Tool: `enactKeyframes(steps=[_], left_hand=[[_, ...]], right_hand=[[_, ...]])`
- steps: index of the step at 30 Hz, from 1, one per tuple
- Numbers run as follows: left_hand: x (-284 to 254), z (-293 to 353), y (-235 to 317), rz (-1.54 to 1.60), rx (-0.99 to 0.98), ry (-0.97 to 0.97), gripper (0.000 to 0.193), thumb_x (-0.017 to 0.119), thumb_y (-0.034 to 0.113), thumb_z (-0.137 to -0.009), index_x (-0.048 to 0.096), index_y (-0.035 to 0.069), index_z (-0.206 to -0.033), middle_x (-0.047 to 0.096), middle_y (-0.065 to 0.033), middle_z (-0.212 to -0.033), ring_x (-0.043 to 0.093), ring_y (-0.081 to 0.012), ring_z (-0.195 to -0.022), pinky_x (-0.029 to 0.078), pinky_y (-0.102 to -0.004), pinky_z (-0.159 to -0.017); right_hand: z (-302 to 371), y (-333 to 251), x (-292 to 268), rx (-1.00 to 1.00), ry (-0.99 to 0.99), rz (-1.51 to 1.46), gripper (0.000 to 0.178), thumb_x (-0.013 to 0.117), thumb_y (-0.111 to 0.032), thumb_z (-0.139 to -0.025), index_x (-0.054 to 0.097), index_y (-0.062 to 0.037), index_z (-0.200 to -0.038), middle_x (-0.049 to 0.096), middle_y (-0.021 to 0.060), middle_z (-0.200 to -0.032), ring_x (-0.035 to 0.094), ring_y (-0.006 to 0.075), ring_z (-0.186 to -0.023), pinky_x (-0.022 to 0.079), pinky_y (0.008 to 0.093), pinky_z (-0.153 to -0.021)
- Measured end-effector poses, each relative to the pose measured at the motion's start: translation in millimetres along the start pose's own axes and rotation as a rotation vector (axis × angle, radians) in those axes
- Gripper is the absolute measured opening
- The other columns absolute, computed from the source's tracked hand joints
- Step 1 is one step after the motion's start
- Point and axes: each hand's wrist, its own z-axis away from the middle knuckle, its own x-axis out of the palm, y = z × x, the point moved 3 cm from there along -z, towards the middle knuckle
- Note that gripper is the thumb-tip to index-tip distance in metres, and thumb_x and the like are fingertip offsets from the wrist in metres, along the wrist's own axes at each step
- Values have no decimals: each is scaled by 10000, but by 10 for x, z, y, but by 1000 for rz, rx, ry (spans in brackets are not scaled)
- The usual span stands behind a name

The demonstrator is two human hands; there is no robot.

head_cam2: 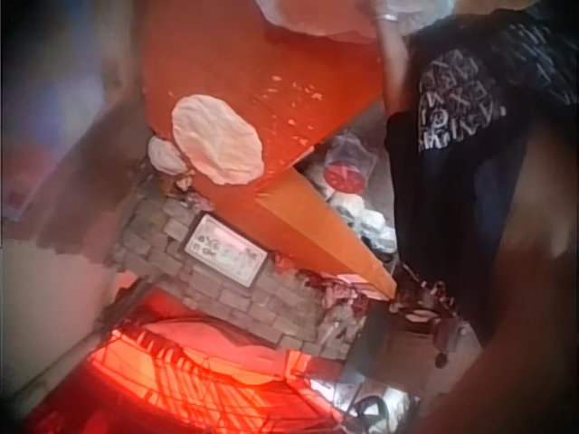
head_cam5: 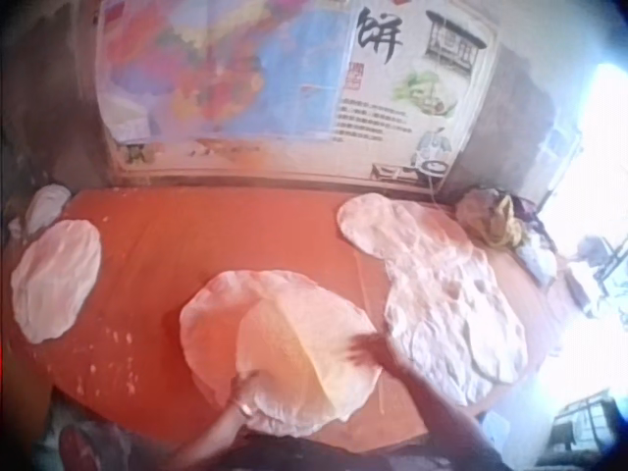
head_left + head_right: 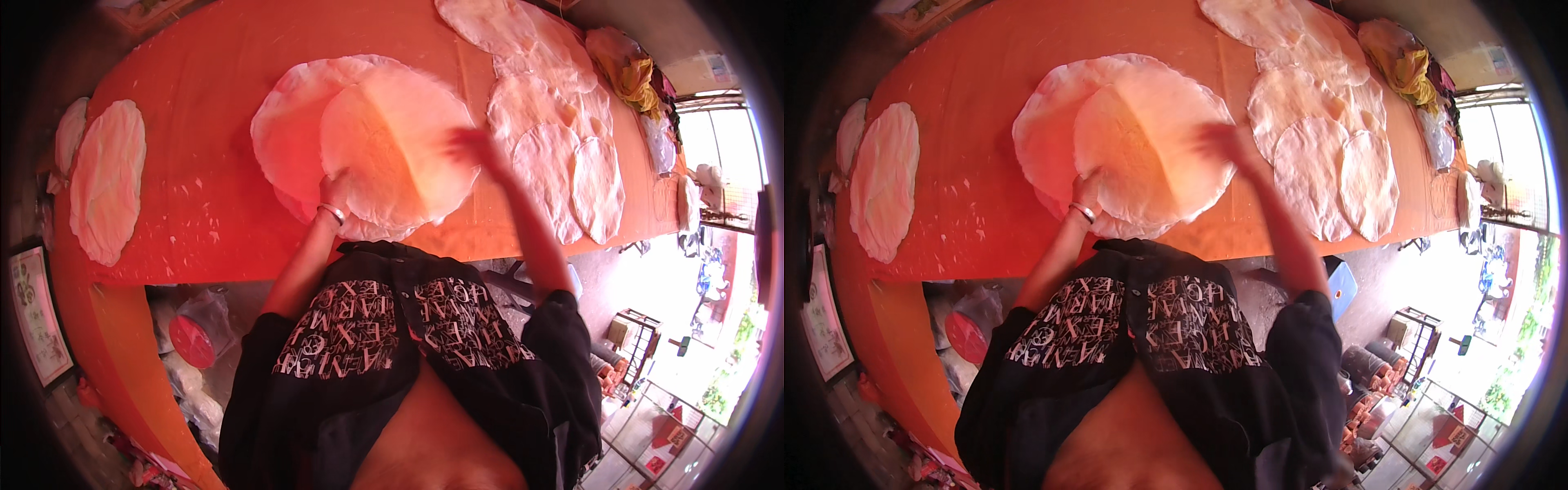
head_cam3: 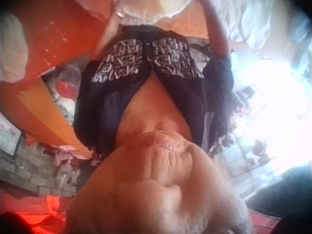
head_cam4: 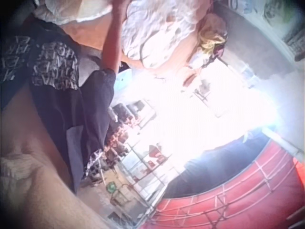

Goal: The person uses their hands to separate, flip, and stack several large, thin, translucent flatbreads on a long table covered with an orange cloth.

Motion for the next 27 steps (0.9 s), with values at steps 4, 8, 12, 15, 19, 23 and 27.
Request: enactKeyframes(steps=[4, 8, 12, 15, 19, 23, 27], left_hand=[[-141, -110, -92, 27, 19, 62, 283, 634, 161, -748, 581, -39, -943, 575, -38, -842, 528, -128, -745, 440, -266, -672], [-15, -104, 50, -39, -33, 50, 291, 627, 133, -757, 564, -25, -994, 573, -30, -927, 501, -127, -874, 411, -285, -794], [-248, -313, -24, -218, 151, 165, 338, 639, 196, -757, 557, -51, -973, 580, -61, -877, 528, -147, -795, 435, -275, -705], [-516, -395, -8, -464, 444, 297, 391, 629, 216, -766, 506, -57, -1017, 553, -125, -952, 516, -212, -892, 416, -309, -789], [-62, 216, 773, -887, 958, 322, 509, 607, 193, -763, 390, -40, -1159, 401, -232, -1184, 366, -361, -1127, 301, -423, -946], [517, 302, 924, -1207, 1259, 81, 585, 570, 248, -786, 311, 27, -1262, 251, -203, -1344, 191, -397, -1255, 156, -524, -1007], [642, 54, 485, -1630, 1051, -90, 619, 475, 395, -808, 287, 71, -1300, 178, -183, -1385, 122, -361, -1289, 87, -555, -1010]], right_hand=[[609, -1355, -1405, -445, 433, 835, 154, 498, -101, -822, 592, -28, -919, 608, 68, -848, 587, 159, -721, 491, 271, -606], [1102, -2494, -1849, -364, 686, 326, 236, 475, -153, -857, 555, -38, -1046, 605, 94, -986, 601, 170, -834, 476, 259, -667], [750, -2792, -1184, -543, 699, 492, 299, 456, -154, -875, 497, -42, -1149, 573, 67, -1089, 570, 173, -935, 428, 274, -805], [-177, -2176, -873, -812, 529, 1352, 243, 457, -115, -830, 551, -67, -1049, 595, 88, -988, 584, 216, -820, 455, 315, -702], [-463, -1065, 707, -838, 267, 1128, 292, 396, -75, -821, 561, -84, -1063, 573, 130, -1042, 528, 277, -965, 412, 354, -828], [-531, 521, 1214, -702, -56, 1659, 588, 509, -473, -773, 429, -60, -1183, 362, 180, -1251, 293, 375, -1171, 266, 493, -952], [-244, 405, 922, -668, 56, 1369, 573, 562, -438, -745, 437, -97, -1189, 341, 135, -1296, 273, 340, -1220, 291, 475, -954]])
